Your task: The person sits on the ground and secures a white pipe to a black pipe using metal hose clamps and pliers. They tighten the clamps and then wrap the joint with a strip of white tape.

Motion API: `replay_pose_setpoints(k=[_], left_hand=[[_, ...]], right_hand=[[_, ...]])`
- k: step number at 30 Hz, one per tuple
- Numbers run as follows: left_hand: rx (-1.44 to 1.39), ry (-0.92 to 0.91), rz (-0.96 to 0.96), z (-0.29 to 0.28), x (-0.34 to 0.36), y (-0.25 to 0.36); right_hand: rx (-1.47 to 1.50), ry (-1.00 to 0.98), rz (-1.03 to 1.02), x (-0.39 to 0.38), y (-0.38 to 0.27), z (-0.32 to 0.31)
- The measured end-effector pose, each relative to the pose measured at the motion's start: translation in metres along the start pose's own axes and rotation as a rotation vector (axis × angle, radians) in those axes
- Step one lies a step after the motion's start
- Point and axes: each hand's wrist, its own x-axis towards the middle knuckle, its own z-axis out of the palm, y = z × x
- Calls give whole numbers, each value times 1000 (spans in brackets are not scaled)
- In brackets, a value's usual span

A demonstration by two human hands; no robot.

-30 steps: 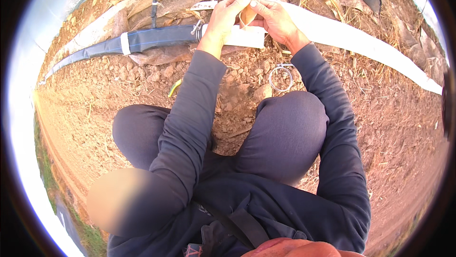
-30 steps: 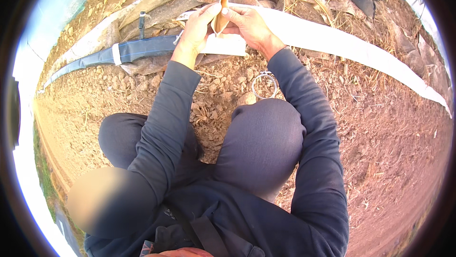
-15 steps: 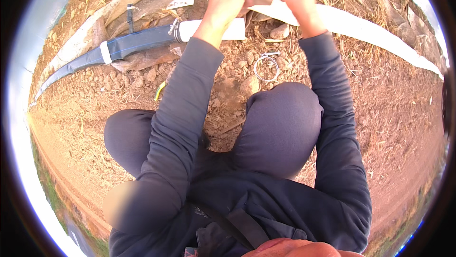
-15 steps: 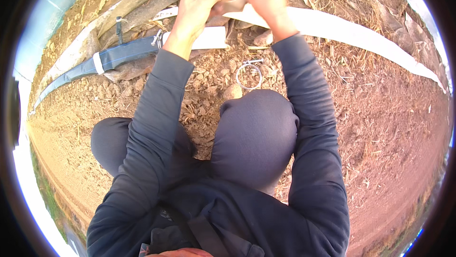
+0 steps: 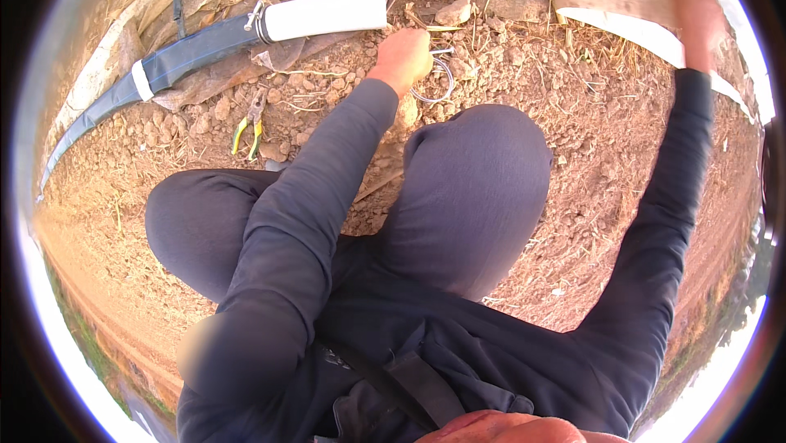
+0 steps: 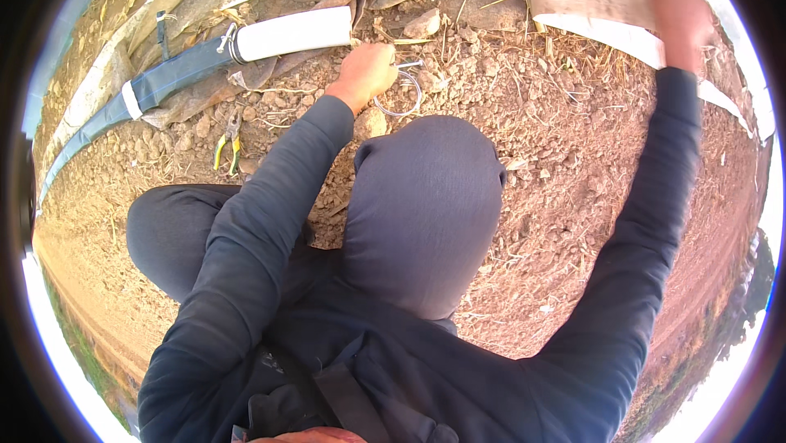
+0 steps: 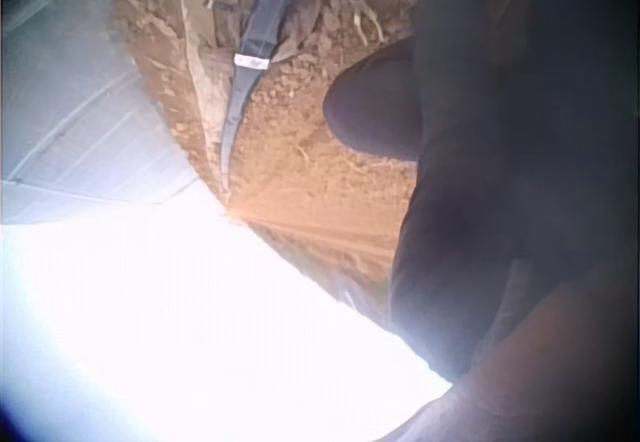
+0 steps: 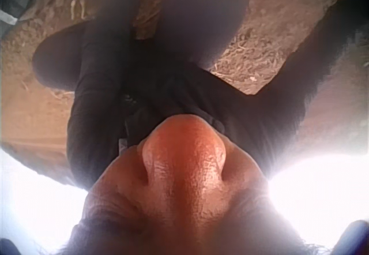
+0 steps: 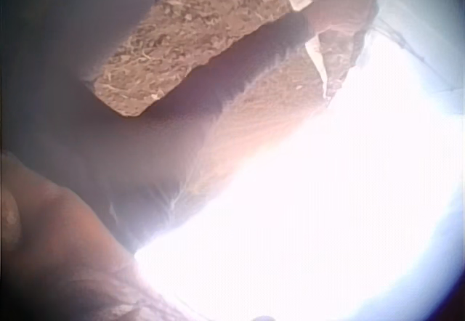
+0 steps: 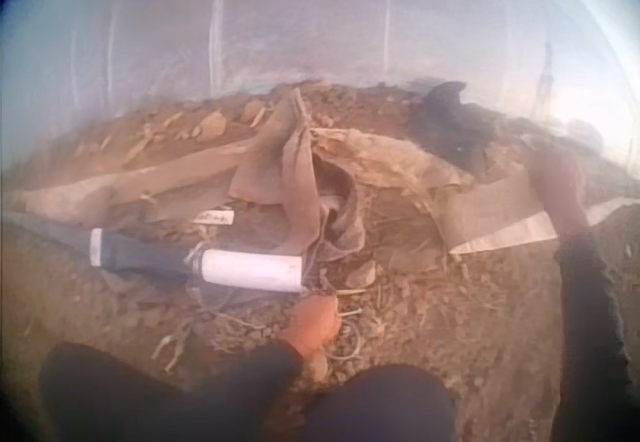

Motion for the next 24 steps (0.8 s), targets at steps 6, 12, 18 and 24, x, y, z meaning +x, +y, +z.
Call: replay_pose_setpoints(k=[6,12,18,24], left_hand=[[59,69,-16,12,-10,0],[-580,-37,-54,-64,7,-19],[-659,287,189,-98,22,-8],[-644,531,255,-95,14,22]], right_hand=[[725,-495,-368,-179,-255,-2],[1373,-461,-110,-201,-249,-60],[2438,-1426,127,-211,-238,-105],[2776,-1410,392,-219,-236,-119]])
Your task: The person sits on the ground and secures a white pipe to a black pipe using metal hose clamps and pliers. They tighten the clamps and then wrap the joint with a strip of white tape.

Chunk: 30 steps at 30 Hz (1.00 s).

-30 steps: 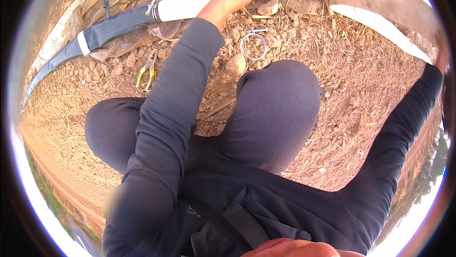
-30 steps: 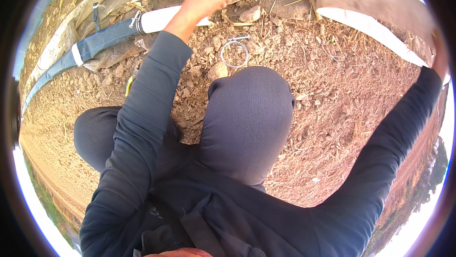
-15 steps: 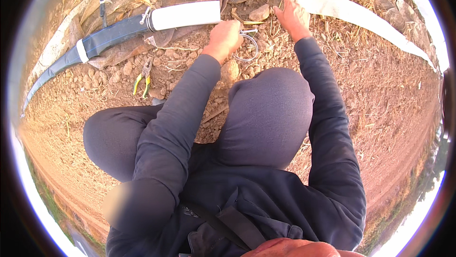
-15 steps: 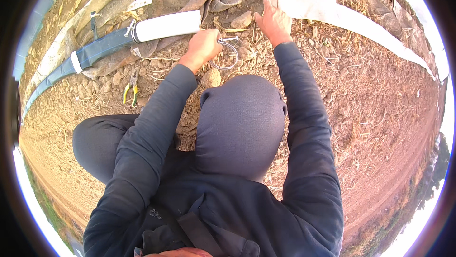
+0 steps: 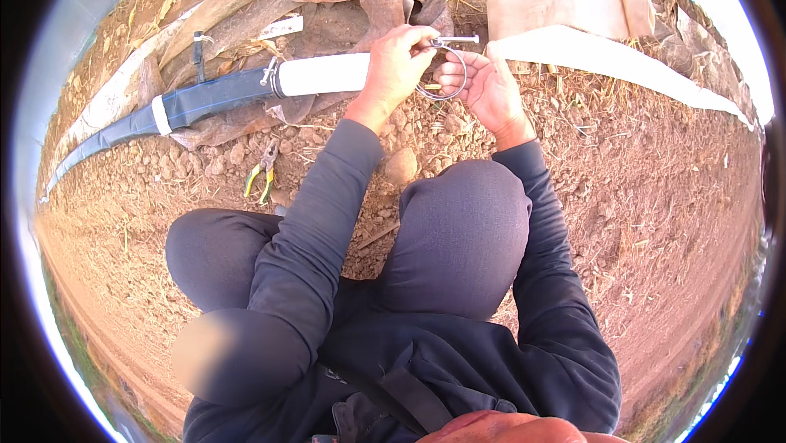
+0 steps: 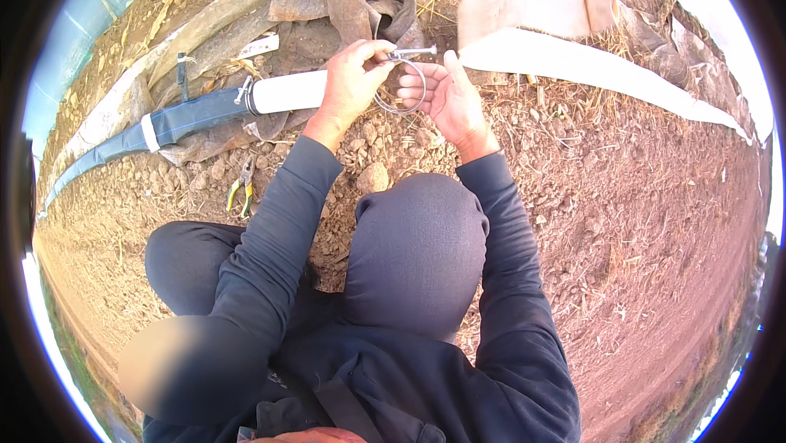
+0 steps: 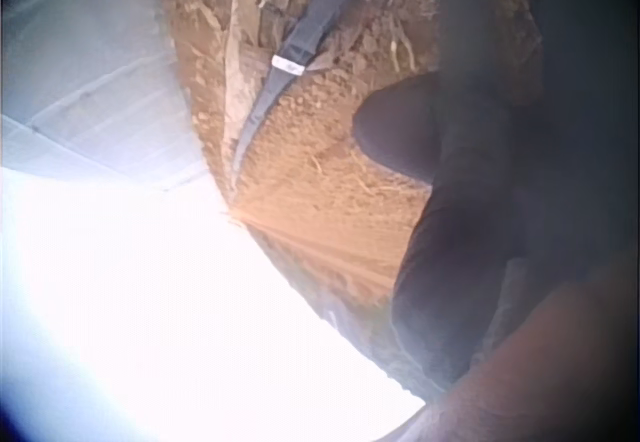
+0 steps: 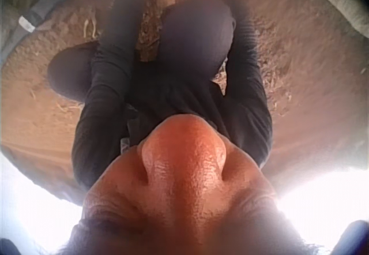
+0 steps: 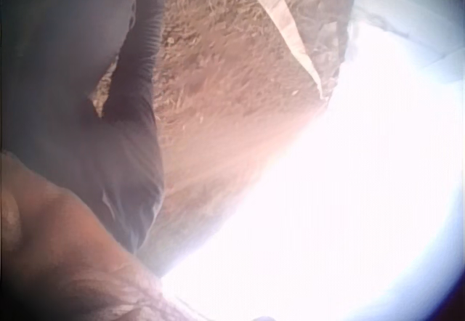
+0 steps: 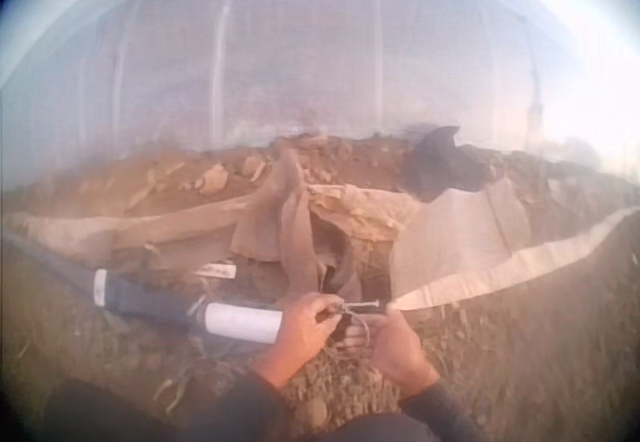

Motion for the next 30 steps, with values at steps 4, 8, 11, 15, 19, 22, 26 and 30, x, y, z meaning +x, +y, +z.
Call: replay_pose_setpoints(k=[4,8,11,15,19,22,26,30], left_hand=[[44,72,121,-1,-9,-7],[-304,165,-161,-9,-35,-27],[11,382,-227,-32,-33,-47],[463,-138,-130,-70,-2,-63],[969,-682,77,-92,10,-64],[1117,-826,35,-100,5,-61],[989,-769,152,-116,6,-55],[907,-774,173,-133,8,-42]], right_hand=[[75,-120,18,1,4,2],[236,-227,26,4,25,0],[179,-10,15,8,45,-6],[228,156,-31,12,70,-10],[211,129,6,15,84,-6],[130,155,36,16,90,-2],[14,92,8,16,97,4],[11,-62,-33,13,105,16]])
